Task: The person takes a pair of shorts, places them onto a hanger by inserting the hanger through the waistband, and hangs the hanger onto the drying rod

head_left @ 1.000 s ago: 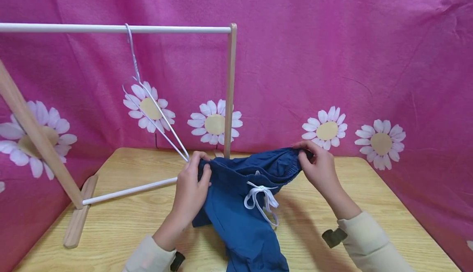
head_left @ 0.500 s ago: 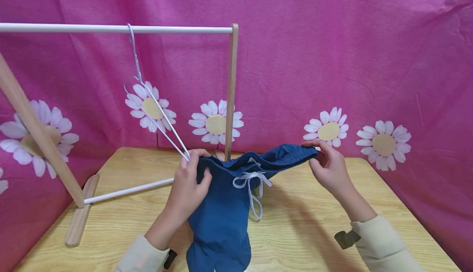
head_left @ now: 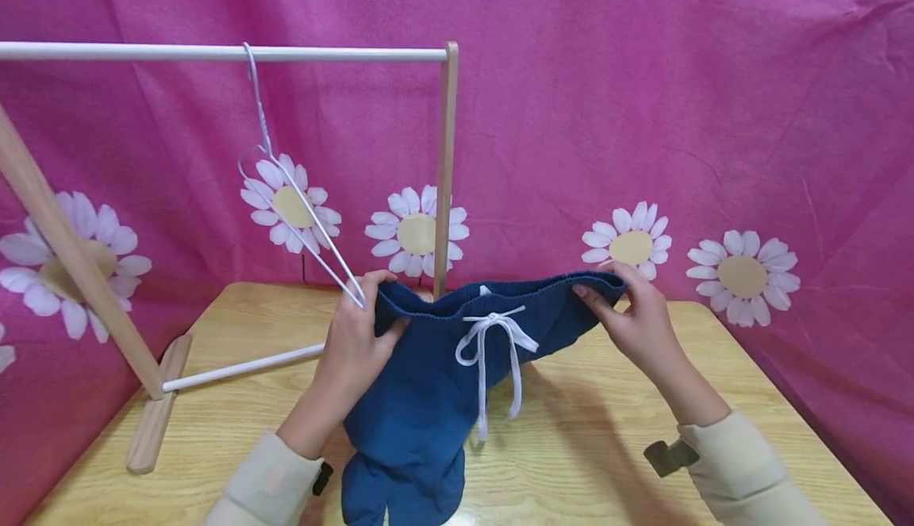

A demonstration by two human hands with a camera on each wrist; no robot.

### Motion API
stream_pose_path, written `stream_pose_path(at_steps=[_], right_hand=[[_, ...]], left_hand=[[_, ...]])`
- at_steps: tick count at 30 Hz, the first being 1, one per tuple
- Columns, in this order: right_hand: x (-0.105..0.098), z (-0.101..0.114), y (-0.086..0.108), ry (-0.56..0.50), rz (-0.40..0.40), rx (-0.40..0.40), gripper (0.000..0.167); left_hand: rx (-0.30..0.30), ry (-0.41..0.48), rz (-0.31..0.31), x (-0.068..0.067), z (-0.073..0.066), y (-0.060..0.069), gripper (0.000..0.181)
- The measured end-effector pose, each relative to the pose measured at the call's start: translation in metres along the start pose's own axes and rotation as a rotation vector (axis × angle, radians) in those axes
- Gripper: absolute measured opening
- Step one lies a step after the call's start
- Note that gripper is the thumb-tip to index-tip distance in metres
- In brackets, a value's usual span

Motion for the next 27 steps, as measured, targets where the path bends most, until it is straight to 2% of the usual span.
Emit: stream_pose_path(at_steps=[3,6,8,11,15,18,21,23,25,27], right_hand=[[-0.002,0.0,-0.003,-0.048,0.003,0.054,0.016],[-0.004,0.001,-0.007,-0.067,-0.007,0.093,0.016],[-0.006,0.003,-0.008,-0.072,-0.018,0.136,0.019],[-0.009,0.007,-0.011,-0.089,-0.035,0.195,0.027],[-0.013,0.018,-0.017,-0.092,-0.04,0.194,0.032],[-0.018,0.027,-0.022,-0.092,-0.071,0.156,0.03],[-0.027,0.034,-0.026,-0.113,-0.135,0.119,0.025],[-0.034,0.038,-0.029,-0.121,-0.177,0.096,0.022],[-0.042,0.043,-0.033,-0.123,-0.217,0.072,0.021],[-0.049,0.047,-0.036,-0.119,-0.252,0.046,0.021]], left_hand=[[0.02,0.016,-0.015,-0.001,0.0,-0.005,0.056],[0.019,0.02,0.001,0.0,-0.002,-0.01,0.05],[-0.008,0.023,0.023,0.001,-0.003,-0.012,0.046],[-0.09,0.054,0.062,0.004,-0.004,-0.014,0.037],[-0.227,0.214,0.133,0.009,-0.007,-0.015,0.032],[-0.283,0.375,0.166,0.011,-0.013,-0.016,0.035],[-0.257,0.505,0.176,0.011,-0.021,-0.019,0.037],[-0.205,0.551,0.162,0.01,-0.028,-0.021,0.037],[-0.132,0.542,0.123,0.008,-0.034,-0.024,0.036],[-0.058,0.505,0.06,0.006,-0.041,-0.026,0.034]])
Point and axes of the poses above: each hand's wrist, its own y-axis away from the middle knuckle, its own x-axis out of the palm, z = x × y, the point moved 5 cm from there along -y, towards the middle knuckle, and after that the axes turned 4 degrees about -x, right-handed, at the moved point
